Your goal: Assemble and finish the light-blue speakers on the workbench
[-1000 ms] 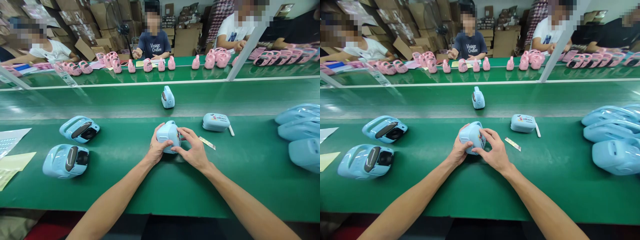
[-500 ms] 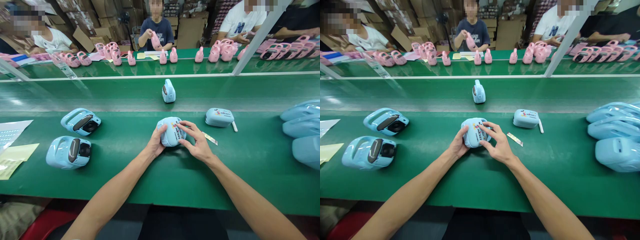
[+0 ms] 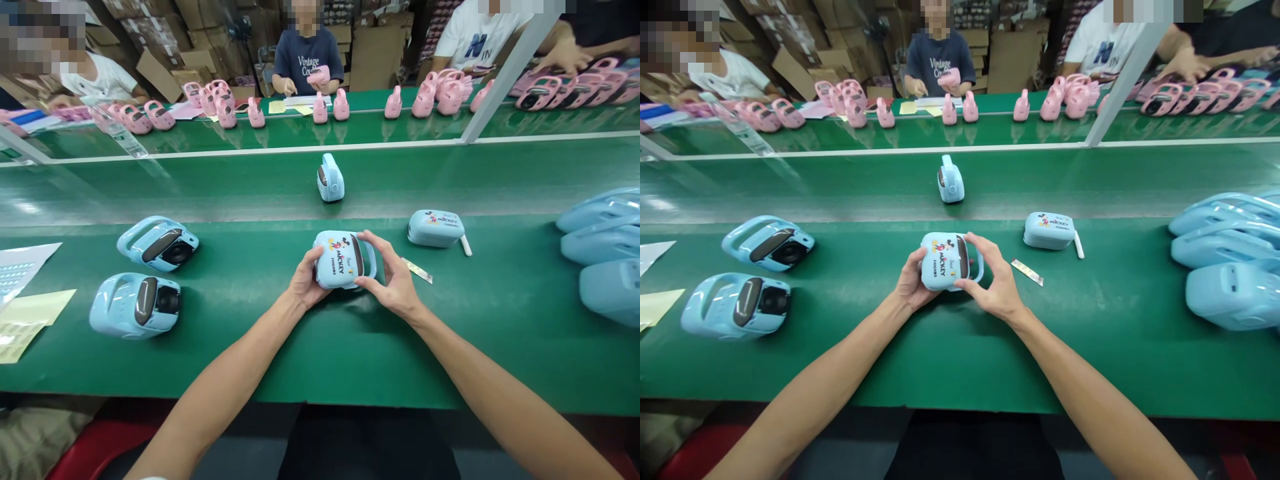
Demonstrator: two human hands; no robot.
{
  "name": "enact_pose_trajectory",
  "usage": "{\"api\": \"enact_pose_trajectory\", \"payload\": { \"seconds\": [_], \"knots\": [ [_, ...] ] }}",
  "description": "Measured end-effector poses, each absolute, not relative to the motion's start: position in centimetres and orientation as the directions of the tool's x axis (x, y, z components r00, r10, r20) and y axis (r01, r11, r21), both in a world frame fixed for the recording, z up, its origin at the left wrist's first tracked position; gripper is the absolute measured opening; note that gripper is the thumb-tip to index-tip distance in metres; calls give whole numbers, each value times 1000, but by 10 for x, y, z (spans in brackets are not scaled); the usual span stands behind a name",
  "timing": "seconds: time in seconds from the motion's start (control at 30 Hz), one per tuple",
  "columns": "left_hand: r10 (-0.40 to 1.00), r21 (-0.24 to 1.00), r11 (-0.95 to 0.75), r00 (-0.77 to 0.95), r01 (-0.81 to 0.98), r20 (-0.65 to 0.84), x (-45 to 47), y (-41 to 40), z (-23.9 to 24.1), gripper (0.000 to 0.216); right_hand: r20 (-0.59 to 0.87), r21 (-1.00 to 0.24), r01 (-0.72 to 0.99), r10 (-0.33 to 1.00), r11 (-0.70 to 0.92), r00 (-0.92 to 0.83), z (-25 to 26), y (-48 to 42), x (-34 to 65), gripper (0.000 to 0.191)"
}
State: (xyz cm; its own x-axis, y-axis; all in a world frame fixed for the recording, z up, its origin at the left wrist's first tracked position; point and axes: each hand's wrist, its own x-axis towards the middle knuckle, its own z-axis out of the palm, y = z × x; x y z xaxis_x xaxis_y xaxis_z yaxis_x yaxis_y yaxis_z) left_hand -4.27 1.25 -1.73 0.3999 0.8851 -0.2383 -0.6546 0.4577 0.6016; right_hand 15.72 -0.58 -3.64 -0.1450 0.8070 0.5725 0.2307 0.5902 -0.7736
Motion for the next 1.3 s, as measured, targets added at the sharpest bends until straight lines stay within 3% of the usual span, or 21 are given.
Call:
{"api": "enact_pose_trajectory", "payload": {
  "seconds": [0.23,0.43,0.53,0.63,0.77,1.3],
  "knots": [
    [821,674,493,552,-551,-149,-59,11,-6,98,519,-847,19,835,531,-182,-37,-4,159,79],
    [833,749,422,544,-511,-98,-67,13,-6,109,521,-834,78,826,546,-214,-31,-8,159,75],
    [851,761,410,510,-503,-121,-64,14,-7,104,580,-761,209,789,614,-205,-25,-9,162,81],
    [881,769,402,439,-498,-176,-56,13,-10,89,663,-597,343,687,725,-299,-19,-10,162,100],
    [900,784,395,371,-478,-228,-45,10,-13,80,672,-461,355,581,814,-459,-19,-11,158,105],
    [957,879,268,215,-394,-195,-39,0,4,81,650,-498,411,643,763,-405,-23,-7,167,88]
  ]
}}
